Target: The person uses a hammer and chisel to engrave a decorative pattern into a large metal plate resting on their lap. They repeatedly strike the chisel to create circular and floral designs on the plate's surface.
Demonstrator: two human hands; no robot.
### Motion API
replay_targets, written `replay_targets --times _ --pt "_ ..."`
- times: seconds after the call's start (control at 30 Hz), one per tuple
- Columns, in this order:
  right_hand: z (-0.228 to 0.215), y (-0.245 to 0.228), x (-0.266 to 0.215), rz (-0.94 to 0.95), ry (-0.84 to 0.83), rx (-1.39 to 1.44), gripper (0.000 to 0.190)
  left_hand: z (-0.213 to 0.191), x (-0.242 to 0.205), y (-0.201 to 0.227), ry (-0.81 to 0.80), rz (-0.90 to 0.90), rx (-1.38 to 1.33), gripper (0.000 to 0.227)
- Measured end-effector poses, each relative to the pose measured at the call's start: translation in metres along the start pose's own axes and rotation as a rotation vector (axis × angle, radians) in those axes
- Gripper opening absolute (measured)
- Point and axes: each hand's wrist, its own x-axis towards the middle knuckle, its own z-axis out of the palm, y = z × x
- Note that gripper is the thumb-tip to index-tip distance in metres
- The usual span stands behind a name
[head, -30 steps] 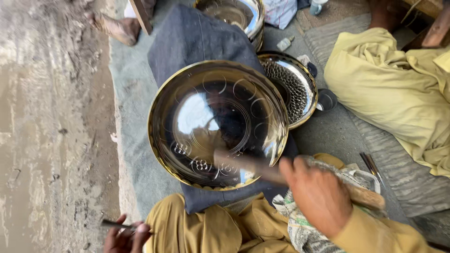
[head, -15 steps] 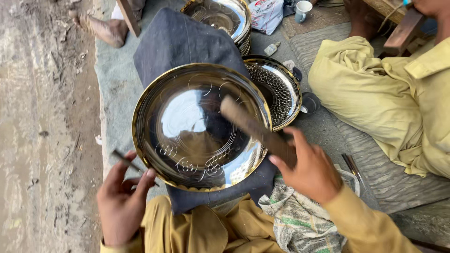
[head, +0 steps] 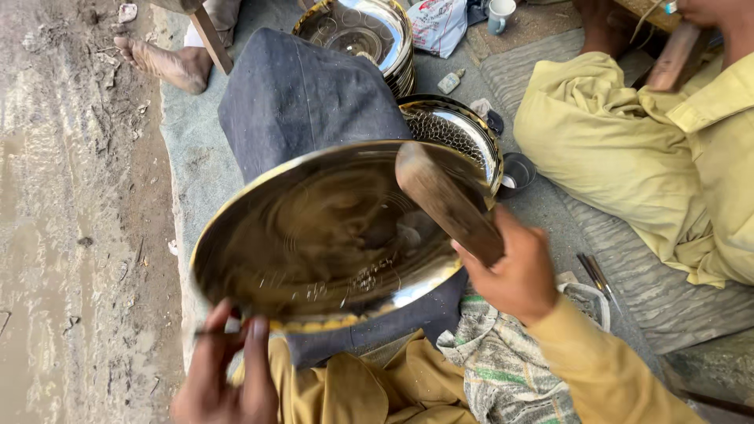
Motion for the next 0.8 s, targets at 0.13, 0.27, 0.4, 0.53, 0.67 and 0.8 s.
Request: replay_targets --times 0.13,0.27,0.4,0.53,0.67,0.8 --pt "0.020 0.007 0.014 -0.009 -0.024 -0.020 0.023 0.032 0.023 -0.007 0.003 0.048 -0.089 0.041" --pt "0.027 0.009 0.012 0.117 -0.064 -0.092 0.028 0.046 0.007 -0.009 0.086 0.386 -0.094 0.044" --pt "0.024 0.003 0.014 0.039 -0.043 -0.010 0.042 0.069 -0.018 -0.007 -0.163 -0.120 -0.302 0.054" --pt "0.014 -0.014 0.020 0.075 0.025 -0.211 0.044 0.093 -0.026 0.000 -0.127 -0.128 -0.348 0.047" --pt "0.002 -0.038 0.033 -0.047 -0.064 -0.353 0.051 0.101 -0.033 0.005 -0.005 -0.108 -0.236 0.033" --pt "-0.007 -0.066 0.061 -0.347 -0.280 -0.472 0.042 0.102 -0.037 0.007 0.047 -0.085 -0.201 0.029"
